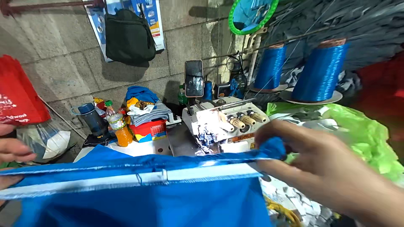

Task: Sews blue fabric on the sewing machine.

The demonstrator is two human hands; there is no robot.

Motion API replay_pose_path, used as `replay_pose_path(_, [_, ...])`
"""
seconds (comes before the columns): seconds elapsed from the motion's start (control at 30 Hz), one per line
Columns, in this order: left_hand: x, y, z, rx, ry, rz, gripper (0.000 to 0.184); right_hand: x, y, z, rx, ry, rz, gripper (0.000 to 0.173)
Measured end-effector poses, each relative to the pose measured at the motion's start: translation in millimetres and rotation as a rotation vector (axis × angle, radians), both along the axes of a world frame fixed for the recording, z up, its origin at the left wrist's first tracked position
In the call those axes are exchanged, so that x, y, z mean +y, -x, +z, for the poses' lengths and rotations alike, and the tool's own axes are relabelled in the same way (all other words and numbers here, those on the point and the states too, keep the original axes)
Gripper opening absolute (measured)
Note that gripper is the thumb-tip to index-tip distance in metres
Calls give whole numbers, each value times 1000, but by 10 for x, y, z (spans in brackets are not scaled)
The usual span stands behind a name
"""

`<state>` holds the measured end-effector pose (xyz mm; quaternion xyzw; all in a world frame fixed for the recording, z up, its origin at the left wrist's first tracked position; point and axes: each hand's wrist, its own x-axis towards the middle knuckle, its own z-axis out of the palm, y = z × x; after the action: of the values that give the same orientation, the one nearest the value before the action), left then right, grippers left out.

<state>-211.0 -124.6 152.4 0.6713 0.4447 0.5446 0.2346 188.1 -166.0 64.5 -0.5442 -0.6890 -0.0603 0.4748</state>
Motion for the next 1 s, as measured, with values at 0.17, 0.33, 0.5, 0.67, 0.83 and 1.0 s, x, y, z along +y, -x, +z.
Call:
replay_pose_path(0.17, [287,257,-315,358,161,-12,66,314,453,-196,129,184,223,9])
replay_pose_path(0.33, [597,-5,-925,570,158,-126,46,453,851,-438,354,632,356,11])
replay_pose_path(0.5, [578,-541,-1352,674,-140,-346,70,472,1035,-742,520,529,462,10])
replay_pose_path(0.67, [350,-1066,-1458,701,-400,-347,10,308,1028,-789,558,476,536,16])
replay_pose_path(0.83, [479,-985,-1619,594,-429,-424,17,378,787,-1003,756,537,884,6])
replay_pose_path(1.0, [481,-1004,-1771,520,-441,-147,22,375,878,-1086,1064,650,912,14])
